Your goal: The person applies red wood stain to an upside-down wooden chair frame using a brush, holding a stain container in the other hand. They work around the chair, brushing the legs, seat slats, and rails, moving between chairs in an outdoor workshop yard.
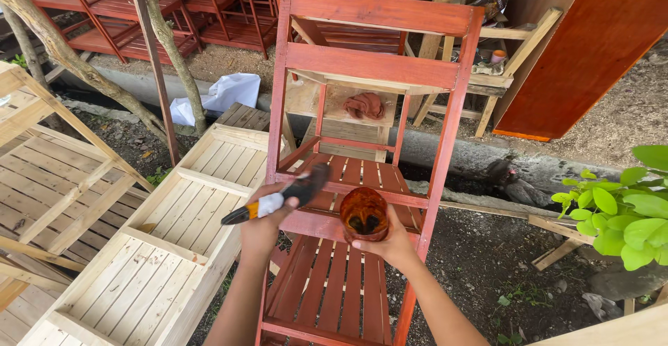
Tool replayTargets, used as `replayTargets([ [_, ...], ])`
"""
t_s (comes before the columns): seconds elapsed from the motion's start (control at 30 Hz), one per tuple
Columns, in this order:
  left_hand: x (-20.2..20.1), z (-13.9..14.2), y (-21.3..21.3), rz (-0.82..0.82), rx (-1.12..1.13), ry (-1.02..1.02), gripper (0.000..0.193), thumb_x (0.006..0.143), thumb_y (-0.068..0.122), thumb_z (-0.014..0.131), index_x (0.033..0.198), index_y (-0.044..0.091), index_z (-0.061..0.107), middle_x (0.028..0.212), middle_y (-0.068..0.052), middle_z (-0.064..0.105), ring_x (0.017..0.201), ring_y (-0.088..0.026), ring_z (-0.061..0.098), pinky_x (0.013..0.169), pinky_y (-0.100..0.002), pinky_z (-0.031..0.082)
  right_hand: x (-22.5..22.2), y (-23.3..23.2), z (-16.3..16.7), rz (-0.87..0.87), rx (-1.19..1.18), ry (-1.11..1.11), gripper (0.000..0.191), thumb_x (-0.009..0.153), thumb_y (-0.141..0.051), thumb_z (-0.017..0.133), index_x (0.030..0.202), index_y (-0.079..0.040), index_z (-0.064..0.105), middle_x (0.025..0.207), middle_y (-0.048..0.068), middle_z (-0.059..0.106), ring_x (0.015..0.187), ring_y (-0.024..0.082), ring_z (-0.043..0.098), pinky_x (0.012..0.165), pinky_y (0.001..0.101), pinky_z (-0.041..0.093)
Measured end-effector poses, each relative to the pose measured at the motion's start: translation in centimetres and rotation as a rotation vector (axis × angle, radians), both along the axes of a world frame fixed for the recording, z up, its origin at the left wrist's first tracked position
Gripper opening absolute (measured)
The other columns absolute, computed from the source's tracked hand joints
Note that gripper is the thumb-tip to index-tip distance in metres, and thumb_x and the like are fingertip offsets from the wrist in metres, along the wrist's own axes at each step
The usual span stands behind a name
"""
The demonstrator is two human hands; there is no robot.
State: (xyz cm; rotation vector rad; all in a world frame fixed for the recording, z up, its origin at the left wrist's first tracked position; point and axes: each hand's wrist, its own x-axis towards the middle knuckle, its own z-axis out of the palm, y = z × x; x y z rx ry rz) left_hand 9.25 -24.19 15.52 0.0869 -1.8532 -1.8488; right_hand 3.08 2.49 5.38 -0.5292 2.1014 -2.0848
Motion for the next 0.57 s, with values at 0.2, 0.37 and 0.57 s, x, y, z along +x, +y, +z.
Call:
replayTargets([
  [0.2, -0.1, 7.2, 4.9, -0.522, -0.855, 0.236, 0.031, 0.064, 0.002, 0.075, 0.094, 0.011, 0.078, 0.089, -0.01, 0.077, 0.086, -0.029, 0.072, 0.078, -0.041, 0.056, 1.0, -0.4, 1.5, 0.144, -0.147, 0.029, 0.108, 0.06, -0.013, 0.098, 0.151, -0.01, 0.039, 0.142, 0.007, 0.058, 0.133, 0.02, 0.057, 0.114, 0.0384, 0.048],
  [0.37, -1.5, 7.9, 9.4, -0.563, -1.209, 0.138, 0.014, 0.061, 0.011, 0.071, 0.075, 0.008, 0.072, 0.075, -0.016, 0.069, 0.076, -0.039, 0.067, 0.068, -0.05, 0.052, 2.3, 0.2, 2.8, 0.109, -0.047, -0.002, 0.117, 0.058, -0.013, 0.099, 0.155, -0.011, 0.033, 0.143, 0.007, 0.057, 0.133, 0.019, 0.056, 0.113, 0.0381, 0.049],
  [0.57, -2.1, 5.5, 11.3, -0.559, -1.325, 0.177, 0.009, 0.064, 0.018, 0.073, 0.071, 0.011, 0.073, 0.072, -0.015, 0.069, 0.073, -0.037, 0.067, 0.067, -0.05, 0.052, 3.0, 1.2, 3.6, 0.096, -0.017, 0.05, 0.12, 0.057, -0.014, 0.1, 0.157, -0.01, 0.033, 0.146, 0.008, 0.057, 0.136, 0.02, 0.056, 0.113, 0.0395, 0.05],
])
